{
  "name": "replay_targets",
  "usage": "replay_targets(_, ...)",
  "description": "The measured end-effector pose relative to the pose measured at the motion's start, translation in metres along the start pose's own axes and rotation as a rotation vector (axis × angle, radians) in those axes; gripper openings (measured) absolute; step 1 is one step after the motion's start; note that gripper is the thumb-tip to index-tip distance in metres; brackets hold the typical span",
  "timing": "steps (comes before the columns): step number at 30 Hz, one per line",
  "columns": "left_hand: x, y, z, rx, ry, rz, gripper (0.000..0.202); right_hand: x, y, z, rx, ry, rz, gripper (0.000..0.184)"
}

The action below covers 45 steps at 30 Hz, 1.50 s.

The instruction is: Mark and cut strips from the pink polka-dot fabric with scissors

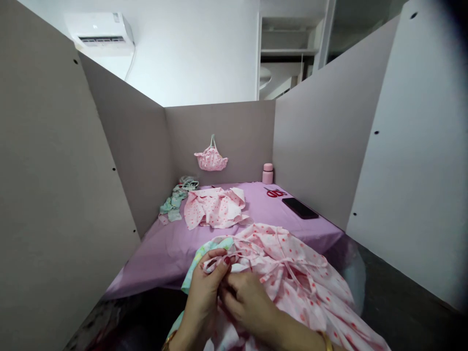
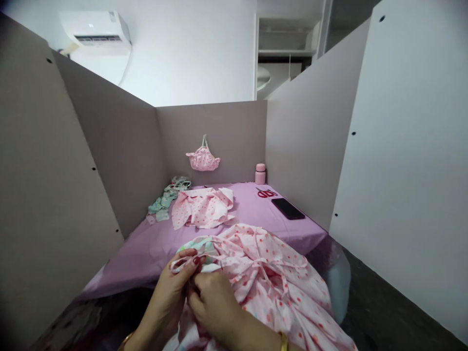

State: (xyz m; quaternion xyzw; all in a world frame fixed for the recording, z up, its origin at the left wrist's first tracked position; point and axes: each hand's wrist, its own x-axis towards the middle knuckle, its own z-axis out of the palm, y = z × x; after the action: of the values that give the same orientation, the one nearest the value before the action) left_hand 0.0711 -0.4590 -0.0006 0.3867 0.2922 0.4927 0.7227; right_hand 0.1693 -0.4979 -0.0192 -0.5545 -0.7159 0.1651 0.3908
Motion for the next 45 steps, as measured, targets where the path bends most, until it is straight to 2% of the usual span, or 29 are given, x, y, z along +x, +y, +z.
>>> replay_targets(2, 0.002, 0.001, 0.0, -0.049, 0.041, -0.001, 0.042, -0.005, 0.003, 0.004, 0.017, -0.071, -0.036, 0.019)
replay_targets(5, 0.005, 0.003, -0.001, -0.115, 0.073, 0.019, 0.045, -0.014, 0.007, 0.008, 0.095, -0.265, -0.101, 0.023)
replay_targets(9, 0.007, 0.008, -0.004, -0.074, 0.009, -0.001, 0.045, -0.025, 0.007, 0.004, 0.175, -0.511, -0.141, 0.023)
replay_targets(10, 0.007, 0.01, -0.005, -0.039, -0.006, -0.014, 0.048, -0.026, 0.005, -0.001, 0.167, -0.496, -0.146, 0.022)
replay_targets(11, 0.007, 0.011, -0.006, -0.002, -0.017, -0.029, 0.053, -0.026, 0.003, -0.008, 0.143, -0.409, -0.14, 0.021)
replay_targets(15, 0.008, 0.015, -0.005, 0.151, -0.094, -0.043, 0.067, -0.01, -0.006, -0.043, -0.027, 0.271, -0.071, 0.02)
replay_targets(16, 0.008, 0.016, -0.003, 0.191, -0.124, -0.025, 0.066, -0.004, -0.006, -0.05, -0.028, 0.34, -0.049, 0.023)
replay_targets(17, 0.008, 0.017, -0.001, 0.236, -0.152, -0.004, 0.064, 0.002, -0.005, -0.057, 0.02, 0.323, -0.027, 0.026)
replay_targets(20, 0.008, 0.02, 0.004, 0.318, -0.201, 0.022, 0.057, 0.015, 0.002, -0.064, 0.348, 0.106, 0.045, 0.031)
replay_targets(21, 0.009, 0.021, 0.005, 0.3, -0.204, 0.012, 0.055, 0.018, 0.006, -0.064, 0.451, 0.072, 0.063, 0.033)
replay_targets(26, 0.018, 0.021, -0.003, 0.134, -0.137, -0.076, 0.039, 0.02, 0.02, -0.056, 0.705, 0.104, 0.195, 0.034)
replay_targets(30, 0.024, 0.017, -0.009, 0.136, -0.083, -0.038, 0.039, 0.019, 0.024, -0.052, 0.752, 0.122, 0.225, 0.036)
replay_targets(33, 0.026, 0.016, -0.012, 0.135, -0.04, 0.003, 0.047, 0.02, 0.026, -0.051, 0.756, 0.138, 0.228, 0.038)
replay_targets(35, 0.026, 0.015, -0.013, 0.135, -0.009, -0.025, 0.054, 0.022, 0.027, -0.05, 0.757, 0.153, 0.243, 0.039)
replay_targets(37, 0.026, 0.014, -0.014, 0.193, -0.048, -0.075, 0.056, 0.023, 0.029, -0.048, 0.754, 0.168, 0.248, 0.039)
replay_targets(41, 0.029, 0.012, -0.014, 0.303, -0.156, -0.047, 0.028, 0.026, 0.034, -0.046, 0.758, 0.116, 0.255, 0.037)
replay_targets(45, 0.04, 0.017, -0.019, 0.222, -0.097, -0.069, 0.02, 0.028, 0.038, -0.049, 0.839, 0.016, 0.281, 0.04)
